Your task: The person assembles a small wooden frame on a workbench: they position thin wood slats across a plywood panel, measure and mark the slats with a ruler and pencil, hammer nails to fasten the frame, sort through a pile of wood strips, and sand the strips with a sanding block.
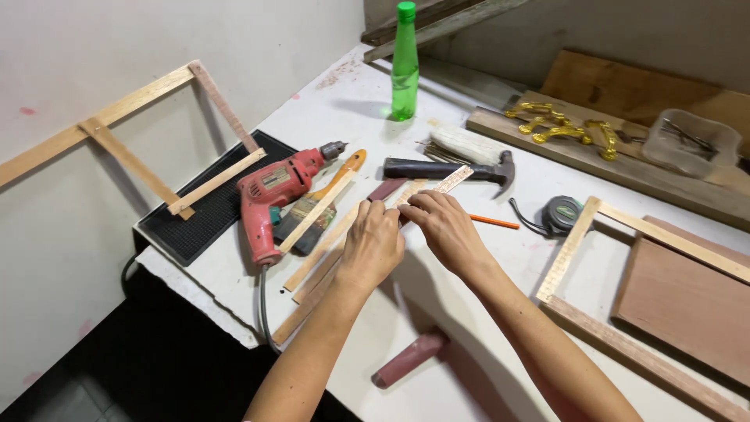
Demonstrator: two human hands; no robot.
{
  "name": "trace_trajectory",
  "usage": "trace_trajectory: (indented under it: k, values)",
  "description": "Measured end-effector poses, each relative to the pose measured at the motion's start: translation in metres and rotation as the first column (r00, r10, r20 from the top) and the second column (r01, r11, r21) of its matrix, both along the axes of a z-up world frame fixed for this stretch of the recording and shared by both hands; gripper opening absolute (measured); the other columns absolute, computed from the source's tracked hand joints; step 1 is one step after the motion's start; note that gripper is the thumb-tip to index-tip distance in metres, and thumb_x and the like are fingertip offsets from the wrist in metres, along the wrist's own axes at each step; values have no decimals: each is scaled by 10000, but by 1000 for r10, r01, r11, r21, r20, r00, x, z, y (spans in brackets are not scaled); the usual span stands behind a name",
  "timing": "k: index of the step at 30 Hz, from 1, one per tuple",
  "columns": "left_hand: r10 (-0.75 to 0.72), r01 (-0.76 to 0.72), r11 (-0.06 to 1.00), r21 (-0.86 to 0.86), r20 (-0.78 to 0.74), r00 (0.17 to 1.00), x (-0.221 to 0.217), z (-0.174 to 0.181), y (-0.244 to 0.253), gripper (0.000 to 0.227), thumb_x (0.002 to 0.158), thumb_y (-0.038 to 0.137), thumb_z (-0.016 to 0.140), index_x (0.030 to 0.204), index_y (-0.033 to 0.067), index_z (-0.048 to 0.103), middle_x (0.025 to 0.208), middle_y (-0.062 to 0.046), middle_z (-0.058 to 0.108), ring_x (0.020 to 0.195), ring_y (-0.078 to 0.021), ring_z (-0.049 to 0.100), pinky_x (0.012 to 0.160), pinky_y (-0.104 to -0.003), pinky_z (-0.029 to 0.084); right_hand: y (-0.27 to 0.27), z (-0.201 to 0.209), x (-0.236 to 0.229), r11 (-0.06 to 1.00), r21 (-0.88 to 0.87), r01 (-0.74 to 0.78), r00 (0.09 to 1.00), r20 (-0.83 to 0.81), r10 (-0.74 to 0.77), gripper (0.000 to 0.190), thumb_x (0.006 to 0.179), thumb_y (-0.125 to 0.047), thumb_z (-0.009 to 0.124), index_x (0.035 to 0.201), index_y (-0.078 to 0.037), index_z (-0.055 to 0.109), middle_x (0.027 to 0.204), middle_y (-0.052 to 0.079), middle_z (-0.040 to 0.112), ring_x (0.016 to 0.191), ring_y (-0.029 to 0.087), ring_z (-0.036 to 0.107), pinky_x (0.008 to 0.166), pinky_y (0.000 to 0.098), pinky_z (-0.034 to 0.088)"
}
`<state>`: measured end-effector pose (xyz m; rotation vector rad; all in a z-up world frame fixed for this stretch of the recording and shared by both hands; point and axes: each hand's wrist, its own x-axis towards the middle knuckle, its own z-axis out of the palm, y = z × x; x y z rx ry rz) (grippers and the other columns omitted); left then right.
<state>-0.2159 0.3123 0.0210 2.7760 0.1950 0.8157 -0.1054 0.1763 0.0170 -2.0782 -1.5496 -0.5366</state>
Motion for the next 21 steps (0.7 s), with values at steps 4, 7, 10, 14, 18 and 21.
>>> trace_trajectory:
  k: [4, 7, 10, 14, 18, 21]
  values:
    - [-77, 76, 997, -31, -20, 997, 7, 8, -42, 133, 835, 47, 664, 925, -32, 722, 982, -205, 648, 1030, -371, 591, 879, -467, 535, -50, 10, -6, 998, -9, 57, 998, 0, -57, 353, 841, -8, 608, 1174, -84, 701, 1196, 80, 680, 1207, 280, 605, 1030, 430, 469]
    - [-126, 123, 990, -71, -40, 991, 14, 14, -71, 145, 838, 71, 685, 935, -29, 726, 966, -201, 656, 1019, -364, 600, 883, -464, 537, -83, 13, -9, 993, -7, 116, 992, -54, -116, 353, 845, 3, 602, 1171, -88, 704, 1186, 78, 681, 1198, 279, 611, 1029, 430, 478]
    - [-177, 171, 981, -89, -63, 982, 22, 16, -99, 150, 834, 80, 698, 928, -33, 728, 963, -202, 661, 991, -360, 608, 876, -465, 540, -116, 9, -7, 988, 33, 153, 988, -20, -153, 341, 856, 14, 604, 1163, -95, 708, 1219, 76, 684, 1216, 290, 609, 1028, 435, 484]
    - [-237, 228, 968, -108, -77, 969, 35, 12, -137, 144, 835, 81, 699, 912, -36, 734, 955, -203, 667, 974, -357, 621, 859, -468, 551, -160, 8, -9, 972, 10, 234, 972, -34, -234, 372, 824, 30, 622, 1163, -94, 713, 1221, 89, 678, 1232, 299, 609, 1035, 433, 494]
    - [-292, 277, 952, -128, -119, 949, 42, 8, -175, 142, 849, 77, 687, 912, -42, 733, 956, -214, 660, 961, -360, 638, 862, -469, 556, -203, 5, -11, 959, -15, 284, 958, -44, -284, 390, 804, 6, 656, 1180, -84, 709, 1231, 106, 671, 1251, 306, 600, 1049, 441, 494]
    - [-321, 296, 942, -156, -163, 933, 44, 9, -206, 166, 829, 75, 692, 921, -59, 725, 966, -222, 650, 946, -357, 643, 854, -465, 556, -233, 9, -17, 961, 25, 275, 961, -42, -274, 442, 731, -125, 734, 1164, -49, 699, 1249, 142, 660, 1242, 345, 574, 1022, 480, 466]
